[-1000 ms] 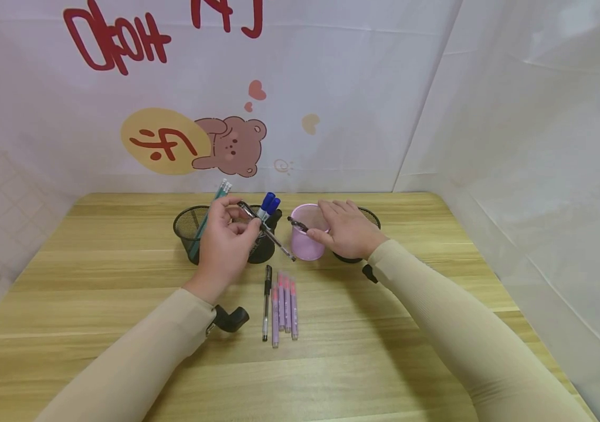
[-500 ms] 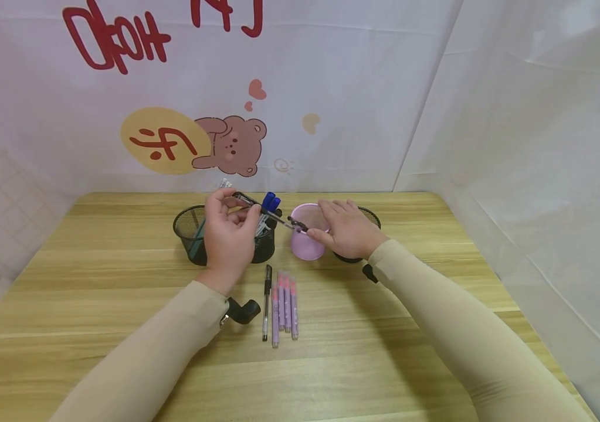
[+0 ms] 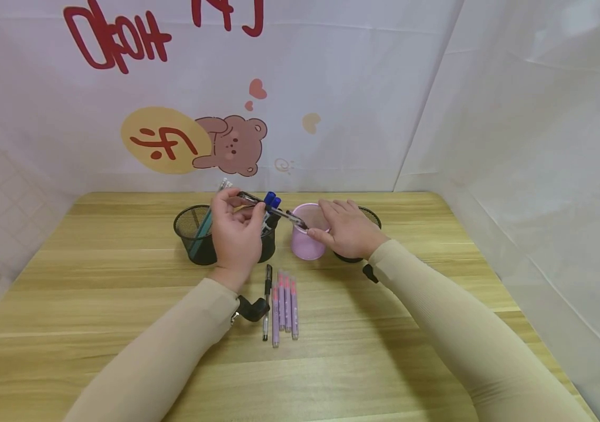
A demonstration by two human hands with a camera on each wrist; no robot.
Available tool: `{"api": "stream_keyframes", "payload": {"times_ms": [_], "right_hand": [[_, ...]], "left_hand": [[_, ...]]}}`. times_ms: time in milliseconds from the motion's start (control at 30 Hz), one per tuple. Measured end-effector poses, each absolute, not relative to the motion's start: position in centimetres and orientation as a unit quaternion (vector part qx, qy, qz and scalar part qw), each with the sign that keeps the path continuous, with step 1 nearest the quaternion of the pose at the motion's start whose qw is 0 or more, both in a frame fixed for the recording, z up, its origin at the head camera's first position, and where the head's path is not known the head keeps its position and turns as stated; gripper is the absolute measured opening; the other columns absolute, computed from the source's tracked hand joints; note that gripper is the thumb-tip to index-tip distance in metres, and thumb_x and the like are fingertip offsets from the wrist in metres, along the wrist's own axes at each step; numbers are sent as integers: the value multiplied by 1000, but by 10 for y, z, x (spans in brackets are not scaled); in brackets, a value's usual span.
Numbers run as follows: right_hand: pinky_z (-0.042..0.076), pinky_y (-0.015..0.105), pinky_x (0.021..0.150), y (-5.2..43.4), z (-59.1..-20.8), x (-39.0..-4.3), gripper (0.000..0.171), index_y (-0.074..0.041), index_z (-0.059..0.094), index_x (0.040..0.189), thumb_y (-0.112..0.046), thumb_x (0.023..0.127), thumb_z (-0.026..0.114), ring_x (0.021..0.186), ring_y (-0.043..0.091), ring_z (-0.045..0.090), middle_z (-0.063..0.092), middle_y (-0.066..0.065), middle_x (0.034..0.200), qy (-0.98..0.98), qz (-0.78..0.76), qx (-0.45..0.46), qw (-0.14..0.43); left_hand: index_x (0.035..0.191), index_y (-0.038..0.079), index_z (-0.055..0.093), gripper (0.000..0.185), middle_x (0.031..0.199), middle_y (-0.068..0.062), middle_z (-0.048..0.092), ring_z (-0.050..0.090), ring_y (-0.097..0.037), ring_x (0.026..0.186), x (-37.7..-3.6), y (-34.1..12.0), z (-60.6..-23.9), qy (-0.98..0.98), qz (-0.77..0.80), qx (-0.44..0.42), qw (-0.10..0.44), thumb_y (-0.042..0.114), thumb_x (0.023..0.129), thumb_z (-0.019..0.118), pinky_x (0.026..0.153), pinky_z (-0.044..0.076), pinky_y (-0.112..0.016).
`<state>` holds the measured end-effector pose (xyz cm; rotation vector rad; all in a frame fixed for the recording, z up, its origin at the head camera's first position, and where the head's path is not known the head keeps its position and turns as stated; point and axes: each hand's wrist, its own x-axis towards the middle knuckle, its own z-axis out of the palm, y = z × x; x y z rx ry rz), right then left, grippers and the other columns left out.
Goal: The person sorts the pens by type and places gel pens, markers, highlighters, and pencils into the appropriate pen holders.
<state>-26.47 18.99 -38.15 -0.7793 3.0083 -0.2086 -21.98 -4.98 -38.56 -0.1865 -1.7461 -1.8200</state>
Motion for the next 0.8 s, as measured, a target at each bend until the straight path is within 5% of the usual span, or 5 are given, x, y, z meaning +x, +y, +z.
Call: {"api": "stream_keyframes", "payload": {"times_ms": [333,800], "right_hand": [[18,55,133,190,-382,-265,86,-4,27,165,-65,106,42,157,37,35,41,17,167,967,-66,-247,16],[18,55,133,189,-383,-265,87,-4,28,164,-66,105,42,156,36,35,42,17,166,967,-66,-245,15]], "left_hand": [[135,-5,45,47,108,-19,59,66,-9,82,-222,-45,-395,-677,-668,-63,301,-3,96,71,70,53,-14],[131,-3,52,41,115,-20,63,75,-32,90,-218,-40,-401,-705,-652,-43,276,2,96,73,73,55,-12]]}}
